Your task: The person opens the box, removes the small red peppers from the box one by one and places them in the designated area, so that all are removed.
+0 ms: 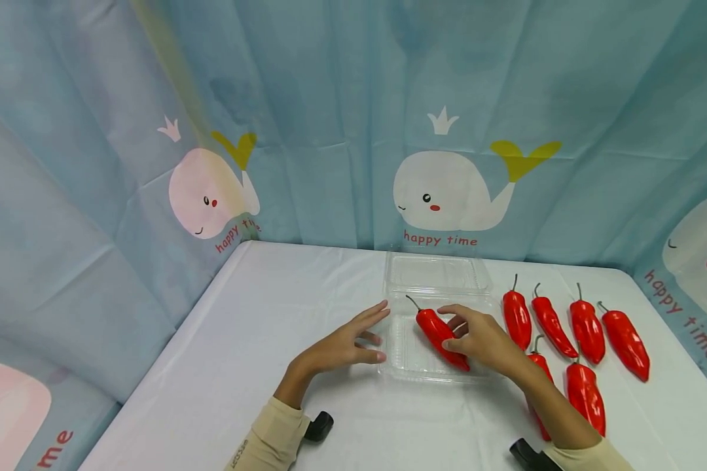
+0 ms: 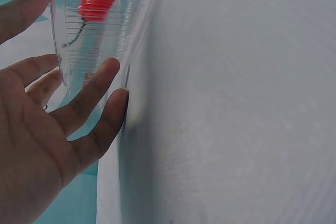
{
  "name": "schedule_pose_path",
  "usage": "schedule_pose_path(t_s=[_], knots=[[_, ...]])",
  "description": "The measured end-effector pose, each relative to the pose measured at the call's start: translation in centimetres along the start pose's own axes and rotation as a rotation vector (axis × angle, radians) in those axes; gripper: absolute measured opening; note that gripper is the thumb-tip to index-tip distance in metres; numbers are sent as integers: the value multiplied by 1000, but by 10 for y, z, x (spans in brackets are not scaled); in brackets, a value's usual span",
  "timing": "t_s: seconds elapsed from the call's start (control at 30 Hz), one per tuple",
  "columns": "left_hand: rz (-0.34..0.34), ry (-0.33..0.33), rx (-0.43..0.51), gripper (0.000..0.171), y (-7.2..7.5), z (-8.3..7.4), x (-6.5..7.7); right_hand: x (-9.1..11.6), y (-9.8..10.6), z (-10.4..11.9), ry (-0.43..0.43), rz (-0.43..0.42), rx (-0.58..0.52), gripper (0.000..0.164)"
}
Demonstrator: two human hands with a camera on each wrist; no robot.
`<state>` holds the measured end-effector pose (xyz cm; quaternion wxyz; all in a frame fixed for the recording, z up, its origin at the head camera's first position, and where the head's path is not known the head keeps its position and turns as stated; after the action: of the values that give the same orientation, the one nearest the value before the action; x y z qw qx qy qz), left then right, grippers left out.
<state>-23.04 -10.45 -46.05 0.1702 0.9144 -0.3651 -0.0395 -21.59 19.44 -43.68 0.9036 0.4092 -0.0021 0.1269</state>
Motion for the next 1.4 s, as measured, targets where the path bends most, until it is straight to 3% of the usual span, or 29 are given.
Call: schedule_pose_path(t_s=[0.83, 1.4], knots=[[-8, -35, 4, 88, 1, 0, 0, 34, 41, 2, 43, -160, -134, 74], [-18, -24, 11, 90, 0, 0, 0, 68, 64, -15, -48, -202, -102, 82]])
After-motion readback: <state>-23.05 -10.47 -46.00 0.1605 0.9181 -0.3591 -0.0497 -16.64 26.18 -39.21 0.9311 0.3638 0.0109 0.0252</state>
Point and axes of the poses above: each hand's wrist, its own x-axis away from the middle knuckle, its own y-axis out of the back of the hand, z = x × y, the point moved 2 cm from there along -x, towards the middle knuckle, and after that the axes turned 5 degrees about x, right-handed, at the moved point
